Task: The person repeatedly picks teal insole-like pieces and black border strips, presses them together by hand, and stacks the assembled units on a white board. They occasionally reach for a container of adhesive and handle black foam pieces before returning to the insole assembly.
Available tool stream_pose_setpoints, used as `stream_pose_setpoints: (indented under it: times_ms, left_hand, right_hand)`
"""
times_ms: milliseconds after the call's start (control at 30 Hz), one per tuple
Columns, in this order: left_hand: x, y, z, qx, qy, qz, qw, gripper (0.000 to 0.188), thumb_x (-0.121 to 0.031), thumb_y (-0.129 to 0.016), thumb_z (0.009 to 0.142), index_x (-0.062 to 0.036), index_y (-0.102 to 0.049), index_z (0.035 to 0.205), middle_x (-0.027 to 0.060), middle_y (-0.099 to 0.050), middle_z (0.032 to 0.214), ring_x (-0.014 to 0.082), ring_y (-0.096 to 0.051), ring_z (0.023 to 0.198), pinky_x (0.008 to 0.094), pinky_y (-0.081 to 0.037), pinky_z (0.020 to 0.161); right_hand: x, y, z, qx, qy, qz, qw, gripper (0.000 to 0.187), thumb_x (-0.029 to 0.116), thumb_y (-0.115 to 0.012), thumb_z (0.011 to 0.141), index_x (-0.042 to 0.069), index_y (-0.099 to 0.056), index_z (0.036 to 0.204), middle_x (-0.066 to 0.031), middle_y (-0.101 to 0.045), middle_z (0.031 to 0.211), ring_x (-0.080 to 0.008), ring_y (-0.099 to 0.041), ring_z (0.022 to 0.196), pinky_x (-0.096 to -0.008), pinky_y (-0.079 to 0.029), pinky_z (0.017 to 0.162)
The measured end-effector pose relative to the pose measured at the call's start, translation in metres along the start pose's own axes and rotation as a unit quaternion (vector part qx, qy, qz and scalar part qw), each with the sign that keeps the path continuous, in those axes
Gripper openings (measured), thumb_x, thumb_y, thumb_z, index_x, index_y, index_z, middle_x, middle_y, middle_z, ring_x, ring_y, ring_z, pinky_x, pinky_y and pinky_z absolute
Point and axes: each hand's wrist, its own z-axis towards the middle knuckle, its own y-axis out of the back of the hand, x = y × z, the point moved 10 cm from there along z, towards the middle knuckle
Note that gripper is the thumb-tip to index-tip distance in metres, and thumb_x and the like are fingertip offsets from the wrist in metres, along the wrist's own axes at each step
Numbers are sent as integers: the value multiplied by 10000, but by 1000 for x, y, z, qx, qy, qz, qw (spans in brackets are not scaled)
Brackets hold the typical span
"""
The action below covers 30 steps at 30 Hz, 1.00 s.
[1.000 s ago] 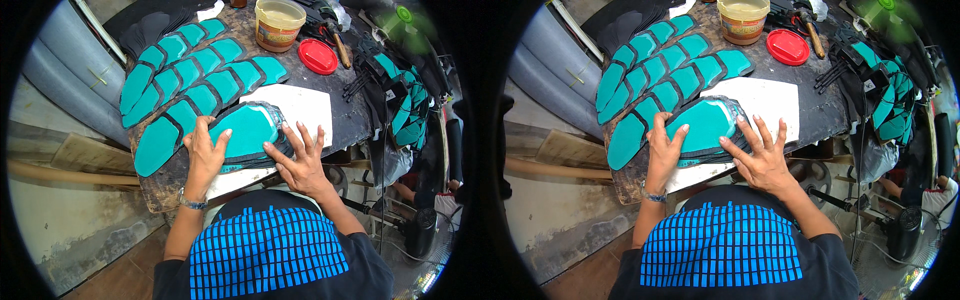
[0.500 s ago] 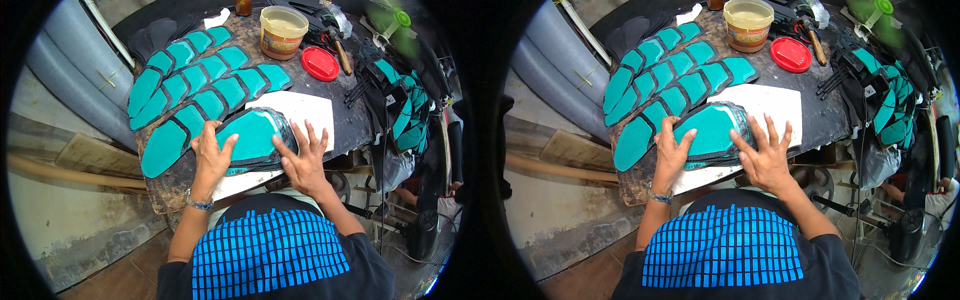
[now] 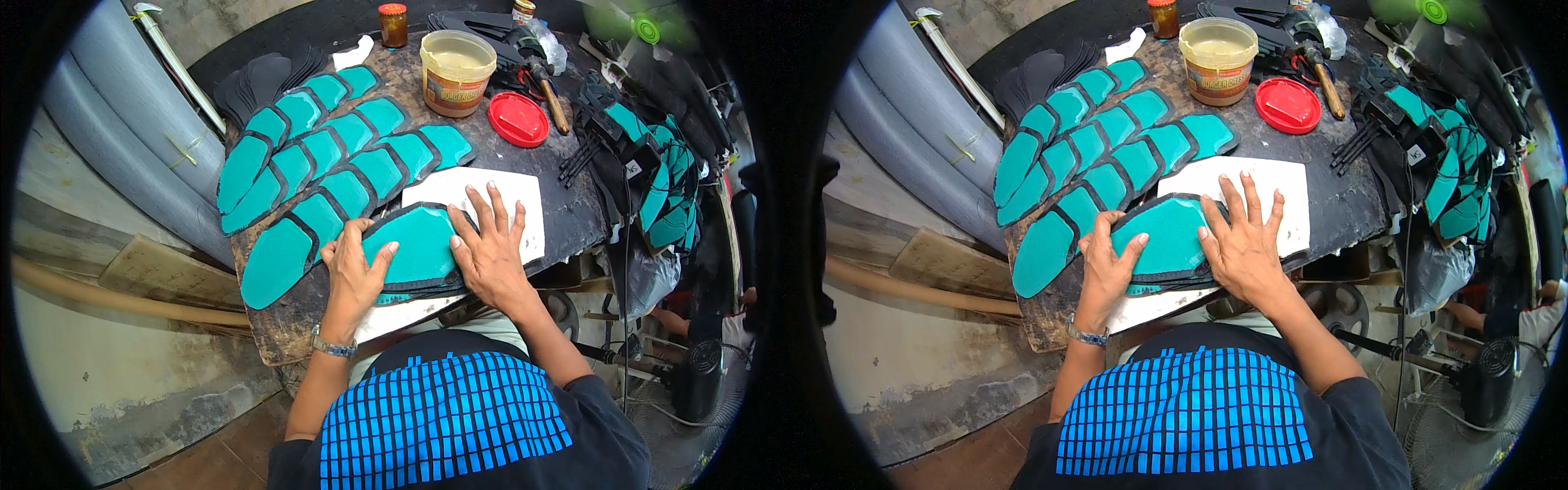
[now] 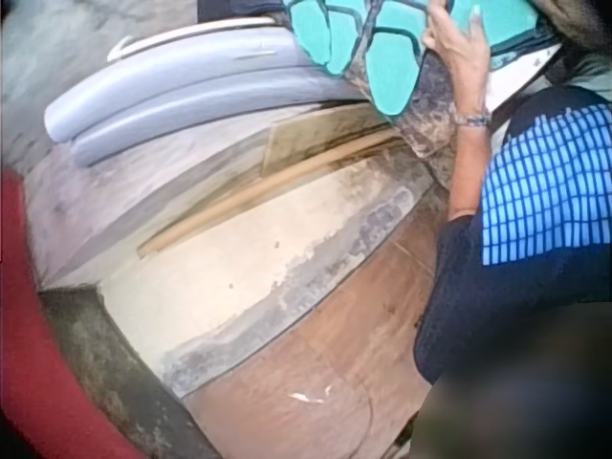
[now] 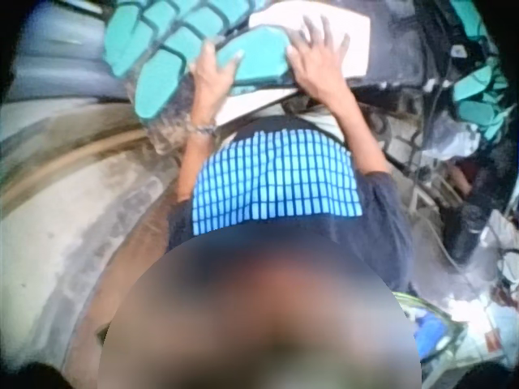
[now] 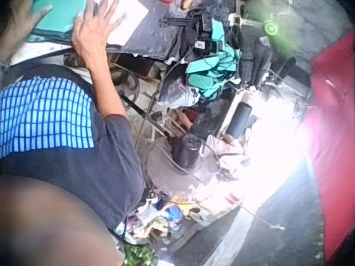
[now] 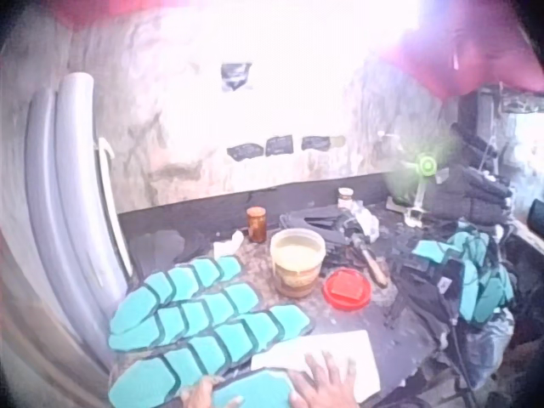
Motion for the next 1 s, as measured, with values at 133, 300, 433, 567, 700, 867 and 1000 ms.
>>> stream_pose_setpoints:
  times_ms: [133,300,433,567,700,867,1000]
  left_hand:
    - [3,-4,0,2,-4,-3,1000,448,-286,-712,883,-19,-535,1196,162,-641,1094,277,-581,1045,431,-286,973]
    - [-7,1,-1,-29,-48,29,998,444,-282,-712,879,-21,-539,1193,151,-641,1074,289,-579,1045,430,-293,972]
    - [-22,11,-7,-90,-109,57,988,396,-283,-702,878,-35,-556,1150,127,-622,1080,286,-573,1053,456,-297,973]
    - [-38,30,-20,-176,-204,-14,963,267,-221,-738,851,-89,-580,1022,60,-636,994,234,-597,982,443,-295,981]
    - [-25,54,-28,-193,-191,-209,939,257,-95,-775,829,-104,-598,1015,31,-627,937,167,-592,907,338,-370,920]
    - [43,117,-64,-333,-12,-326,885,200,-73,-658,947,-35,-539,1102,56,-614,1041,97,-562,897,247,-457,824]
    - [107,171,-94,-428,60,-301,850,213,-131,-623,988,6,-528,1120,75,-630,1015,114,-570,925,264,-458,845]
  right_hand:
    - [14,-1,10,1,25,-75,997,455,355,-437,999,32,-610,1268,-228,-393,1482,-405,-173,1480,-697,-6,1123]
    - [28,-5,39,46,107,64,991,314,237,-453,998,22,-658,1102,-193,-477,1407,-391,-263,1448,-709,-88,1114]
    - [-45,72,123,-138,75,209,965,420,370,-429,1008,50,-604,1216,-175,-481,1411,-354,-365,1387,-663,-217,1083]
    - [-147,79,261,-87,-148,-20,985,812,756,-228,938,160,-698,1228,-150,-312,1578,-351,-226,1479,-703,-91,1115]
    - [-187,18,309,138,-174,-139,965,962,842,-188,865,111,-752,1131,-123,-184,1643,-356,-107,1519,-702,-22,1130]
    - [-171,67,315,13,-75,56,996,942,724,-221,956,-38,-736,752,-258,-490,1232,-419,-436,1254,-465,-252,1134]
    - [-156,109,256,-88,-75,67,991,788,609,-353,1003,-82,-685,818,-189,-664,888,-325,-602,899,-407,-420,949]
